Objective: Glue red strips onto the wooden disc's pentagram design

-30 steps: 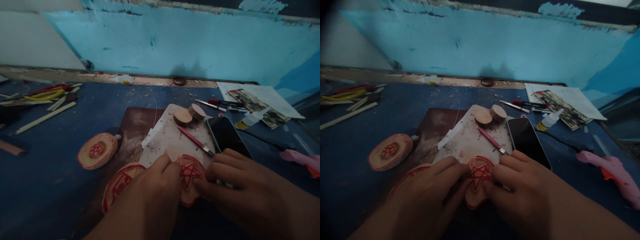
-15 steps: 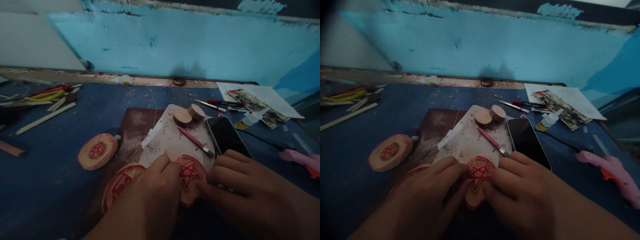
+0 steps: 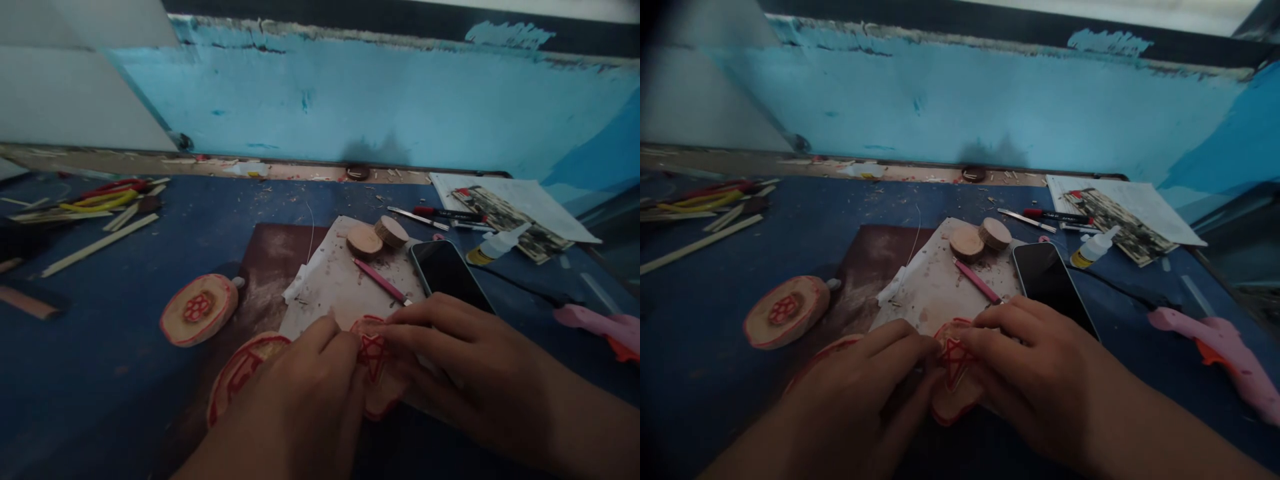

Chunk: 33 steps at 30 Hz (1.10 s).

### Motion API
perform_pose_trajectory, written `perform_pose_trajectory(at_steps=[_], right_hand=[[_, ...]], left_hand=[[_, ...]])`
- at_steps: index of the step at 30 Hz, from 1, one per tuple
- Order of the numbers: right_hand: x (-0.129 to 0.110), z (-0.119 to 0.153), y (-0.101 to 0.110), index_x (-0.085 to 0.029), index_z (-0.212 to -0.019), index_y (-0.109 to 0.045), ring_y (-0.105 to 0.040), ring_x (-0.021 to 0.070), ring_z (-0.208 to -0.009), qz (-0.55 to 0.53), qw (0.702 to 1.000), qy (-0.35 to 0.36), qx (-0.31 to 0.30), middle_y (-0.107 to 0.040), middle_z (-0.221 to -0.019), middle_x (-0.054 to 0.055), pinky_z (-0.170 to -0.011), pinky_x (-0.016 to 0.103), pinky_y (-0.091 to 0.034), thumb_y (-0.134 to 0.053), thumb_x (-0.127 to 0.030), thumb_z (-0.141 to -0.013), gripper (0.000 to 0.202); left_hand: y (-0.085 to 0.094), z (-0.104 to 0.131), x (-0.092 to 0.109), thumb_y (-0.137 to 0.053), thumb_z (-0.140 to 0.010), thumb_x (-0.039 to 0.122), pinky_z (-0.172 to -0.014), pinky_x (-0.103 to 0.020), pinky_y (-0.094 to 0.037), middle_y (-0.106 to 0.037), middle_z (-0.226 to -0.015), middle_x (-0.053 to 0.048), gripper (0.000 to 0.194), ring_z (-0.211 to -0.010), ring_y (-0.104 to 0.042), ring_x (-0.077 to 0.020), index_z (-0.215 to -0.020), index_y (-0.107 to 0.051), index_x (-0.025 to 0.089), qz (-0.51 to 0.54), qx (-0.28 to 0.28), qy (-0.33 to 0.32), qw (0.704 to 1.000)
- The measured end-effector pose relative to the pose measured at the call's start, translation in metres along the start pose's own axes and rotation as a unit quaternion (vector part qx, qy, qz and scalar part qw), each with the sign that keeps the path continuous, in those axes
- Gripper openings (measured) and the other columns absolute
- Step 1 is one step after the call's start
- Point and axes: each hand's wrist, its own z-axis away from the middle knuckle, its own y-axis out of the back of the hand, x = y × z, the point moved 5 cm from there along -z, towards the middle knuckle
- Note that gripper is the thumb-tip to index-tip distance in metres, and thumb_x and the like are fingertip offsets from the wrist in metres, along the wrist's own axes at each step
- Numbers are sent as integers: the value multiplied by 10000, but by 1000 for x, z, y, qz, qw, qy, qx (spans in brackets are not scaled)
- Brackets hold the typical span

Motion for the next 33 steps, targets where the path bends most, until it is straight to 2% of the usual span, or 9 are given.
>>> perform_pose_trajectory(at_steps=[3, 7, 8, 11, 16, 19, 24, 30, 33], right_hand=[[1, -1, -3, -241, -1363, -696, -709, 174, -1096, -2, 1000, -9, 7, -747, -1248, 58, -953, 301, -601, -665, -227, -1067, 298], [0, -3, -11, -252, -1407, -659, -684, 163, -1107, -21, 1000, -16, 7, -739, -1258, 39, -957, 296, -583, -649, -208, -1065, 344], [0, -4, -13, -252, -1429, -643, -679, 165, -1100, -23, 1000, -19, 2, -732, -1259, 39, -950, 300, -583, -649, -219, -1065, 366], [-3, -8, -18, -241, -1447, -625, -669, 172, -1093, -37, 998, -44, -38, -702, -1266, 46, -946, 309, -586, -653, -229, -1051, 397], [-6, -14, -19, -251, -1203, -700, -673, 148, -1095, -92, 988, -80, -98, -672, -1242, 34, -974, 265, -577, -652, -196, -1027, 190], [-5, -14, -18, -256, -1178, -693, -675, 144, -1100, -109, 984, -95, -99, -651, -1289, 43, -984, 260, -579, -656, -183, -1008, 189], [-3, -13, -21, -232, -1245, -667, -670, 208, -1124, -84, 984, -118, -100, -612, -1349, 95, -989, 361, -611, -670, -185, -958, 291], [-2, -16, -21, -224, -1163, -655, -665, 227, -1089, -112, 980, -121, -116, -598, -1302, 106, -973, 400, -617, -671, -182, -940, 228], [-1, -18, -21, -217, -1187, -668, -662, 228, -1063, -113, 979, -126, -117, -598, -1279, 105, -962, 416, -616, -683, -189, -936, 253]], left_hand=[[3, 0, 2, -467, -1017, 174, -672, -316, -477, -741, -884, 20, 266, -721, -675, -191, -893, -678, 278, -11, 38, -40, 998], [4, -5, 10, -484, -927, 123, -539, -293, -403, -700, -783, 21, 240, -627, -628, -175, -833, -653, 266, -21, 52, -89, 994], [3, -6, 10, -480, -919, 95, -550, -293, -415, -704, -799, 16, 257, -646, -638, -178, -855, -667, 259, -34, 41, -66, 996], [3, -4, 11, -456, -893, 61, -578, -311, -425, -716, -799, 12, 310, -712, -682, -198, -834, -682, 264, -48, 43, -59, 996], [-3, 2, 0, -484, -951, 153, -635, -316, -472, -743, -907, 14, 264, -713, -694, -193, -938, -714, 280, -29, -12, 6, 999], [-2, 3, -4, -499, -977, 195, -682, -317, -491, -746, -938, 19, 245, -768, -702, -201, -927, -718, 291, -29, -29, 33, 999], [-2, 4, -2, -481, -981, 196, -653, -321, -479, -738, -895, 17, 256, -721, -684, -199, -900, -706, 285, -28, -30, 31, 999], [-4, -1, 0, -423, -975, 156, -630, -353, -454, -740, -882, -5, 282, -701, -690, -214, -890, -665, 275, -31, -12, 1, 999], [-2, -3, 1, -426, -909, 97, -609, -341, -461, -739, -909, -2, 309, -698, -704, -206, -966, -675, 272, -29, -12, -3, 999]])
